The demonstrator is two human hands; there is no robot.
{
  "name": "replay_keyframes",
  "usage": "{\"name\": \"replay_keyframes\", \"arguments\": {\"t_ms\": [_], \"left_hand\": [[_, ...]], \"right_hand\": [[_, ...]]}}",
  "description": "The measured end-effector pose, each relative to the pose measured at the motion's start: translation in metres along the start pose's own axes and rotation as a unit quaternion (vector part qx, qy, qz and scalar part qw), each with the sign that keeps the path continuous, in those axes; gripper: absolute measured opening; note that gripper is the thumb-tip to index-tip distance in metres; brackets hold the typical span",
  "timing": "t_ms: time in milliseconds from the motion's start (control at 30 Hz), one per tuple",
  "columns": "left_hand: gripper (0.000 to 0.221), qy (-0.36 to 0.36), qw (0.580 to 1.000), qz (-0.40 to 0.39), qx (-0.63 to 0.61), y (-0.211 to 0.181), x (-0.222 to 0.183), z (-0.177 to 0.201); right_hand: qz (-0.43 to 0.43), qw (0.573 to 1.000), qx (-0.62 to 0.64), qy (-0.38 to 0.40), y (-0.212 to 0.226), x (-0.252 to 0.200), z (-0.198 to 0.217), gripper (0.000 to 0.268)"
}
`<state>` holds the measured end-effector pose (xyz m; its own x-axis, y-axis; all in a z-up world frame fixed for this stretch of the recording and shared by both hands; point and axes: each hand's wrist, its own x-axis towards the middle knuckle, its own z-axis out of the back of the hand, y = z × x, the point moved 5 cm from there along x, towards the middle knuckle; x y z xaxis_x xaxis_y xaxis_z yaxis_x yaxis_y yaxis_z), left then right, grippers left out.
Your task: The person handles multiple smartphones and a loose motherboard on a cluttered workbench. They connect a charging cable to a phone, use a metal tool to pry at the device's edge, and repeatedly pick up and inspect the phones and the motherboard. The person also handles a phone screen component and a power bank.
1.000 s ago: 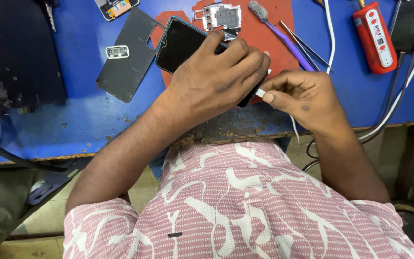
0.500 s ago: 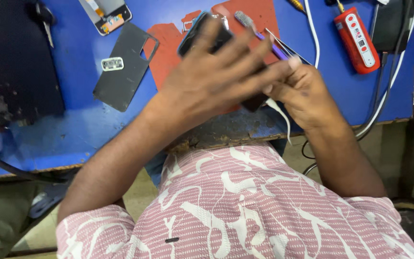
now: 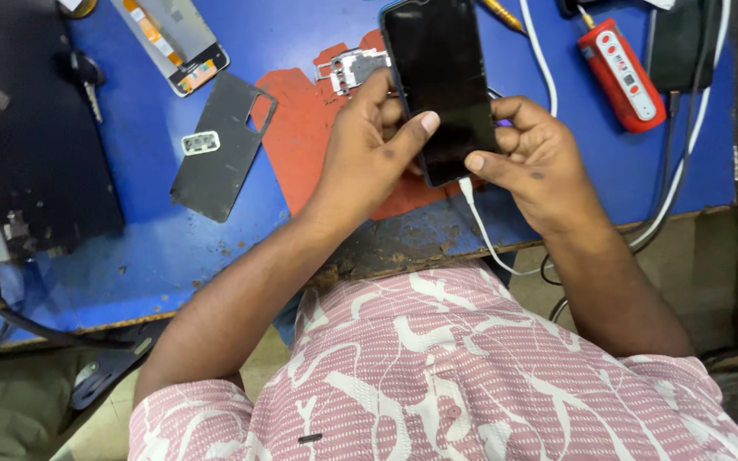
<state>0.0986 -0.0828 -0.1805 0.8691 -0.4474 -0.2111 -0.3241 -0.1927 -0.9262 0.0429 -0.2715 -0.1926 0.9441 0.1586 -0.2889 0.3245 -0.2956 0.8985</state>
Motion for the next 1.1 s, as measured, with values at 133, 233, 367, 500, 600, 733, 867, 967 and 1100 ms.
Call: {"name": "replay_keyframes", "arguments": {"t_ms": [133,233,367,500,600,733,867,967,1100], "left_hand": [[0.027,-0.011,1.000,0.024,0.008,0.000,0.006,-0.002],[0.029,-0.002,1.000,0.024,0.003,0.003,0.012,-0.003],[0.044,0.000,0.999,0.031,0.018,0.003,0.014,0.003],[0.039,-0.026,0.998,0.003,0.048,-0.008,-0.006,0.016],[0.029,-0.001,0.993,-0.041,0.112,-0.031,-0.023,0.013],[0.021,0.149,0.962,-0.180,0.142,-0.080,-0.067,-0.011],[0.021,0.334,0.903,-0.264,0.050,-0.120,-0.109,-0.032],[0.021,0.390,0.877,-0.281,0.014,-0.125,-0.128,-0.034],[0.021,0.424,0.857,-0.294,-0.005,-0.118,-0.138,-0.041]], "right_hand": [[0.001,0.999,-0.047,-0.007,0.010,0.004,0.004,0.041],[-0.006,0.997,-0.077,-0.014,0.015,0.010,0.012,0.041],[0.024,0.997,-0.077,-0.005,0.026,0.026,0.032,0.040],[0.041,0.982,-0.183,-0.030,0.038,0.047,0.061,0.039],[0.046,0.968,-0.238,-0.070,0.034,0.067,0.077,0.042],[0.027,0.965,-0.248,-0.081,0.024,0.079,0.089,0.041],[0.036,0.958,-0.270,-0.092,0.028,0.087,0.089,0.041],[0.083,0.901,-0.410,-0.114,0.038,0.080,0.082,0.035],[0.176,0.843,-0.495,-0.113,0.055,0.071,0.064,0.035]]}}
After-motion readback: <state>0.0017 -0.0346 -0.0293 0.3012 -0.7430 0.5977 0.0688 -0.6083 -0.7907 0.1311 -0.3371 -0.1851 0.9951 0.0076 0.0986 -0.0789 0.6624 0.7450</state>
